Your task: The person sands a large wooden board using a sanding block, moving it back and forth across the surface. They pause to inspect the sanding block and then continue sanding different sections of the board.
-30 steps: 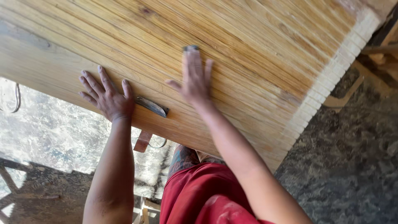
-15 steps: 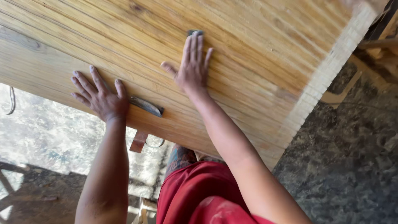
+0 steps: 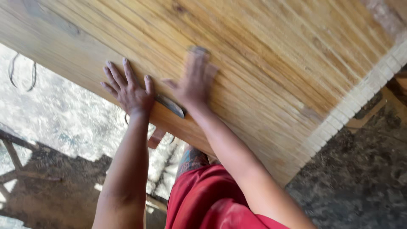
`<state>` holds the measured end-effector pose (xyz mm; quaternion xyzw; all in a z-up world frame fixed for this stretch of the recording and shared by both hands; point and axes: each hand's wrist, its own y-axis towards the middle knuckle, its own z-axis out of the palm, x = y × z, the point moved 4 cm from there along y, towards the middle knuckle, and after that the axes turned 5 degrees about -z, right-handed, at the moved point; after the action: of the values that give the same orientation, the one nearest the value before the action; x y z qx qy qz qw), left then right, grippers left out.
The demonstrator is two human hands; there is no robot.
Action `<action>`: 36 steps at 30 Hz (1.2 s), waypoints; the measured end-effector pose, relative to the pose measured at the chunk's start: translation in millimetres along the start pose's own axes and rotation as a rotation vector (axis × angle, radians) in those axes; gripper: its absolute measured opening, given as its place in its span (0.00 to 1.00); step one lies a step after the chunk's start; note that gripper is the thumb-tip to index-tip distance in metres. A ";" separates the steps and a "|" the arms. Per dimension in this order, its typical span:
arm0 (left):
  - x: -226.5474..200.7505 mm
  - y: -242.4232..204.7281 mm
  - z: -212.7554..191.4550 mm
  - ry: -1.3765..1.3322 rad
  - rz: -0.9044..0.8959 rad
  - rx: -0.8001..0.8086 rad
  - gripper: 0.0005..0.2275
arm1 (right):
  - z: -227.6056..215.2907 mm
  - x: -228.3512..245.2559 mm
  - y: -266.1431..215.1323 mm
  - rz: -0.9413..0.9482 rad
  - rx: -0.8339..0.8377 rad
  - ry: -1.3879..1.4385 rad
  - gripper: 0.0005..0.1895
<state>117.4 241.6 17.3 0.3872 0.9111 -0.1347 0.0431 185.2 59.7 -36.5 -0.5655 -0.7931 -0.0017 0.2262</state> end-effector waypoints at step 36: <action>-14.9 3.3 -9.7 0.192 -0.108 0.138 0.31 | 34.3 -65.9 -133.8 -0.086 -0.097 0.046 0.61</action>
<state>130.4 236.1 28.6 0.3508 0.9191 -0.1613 -0.0784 69.9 -38.7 -57.3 -0.5410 -0.8103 -0.0627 0.2162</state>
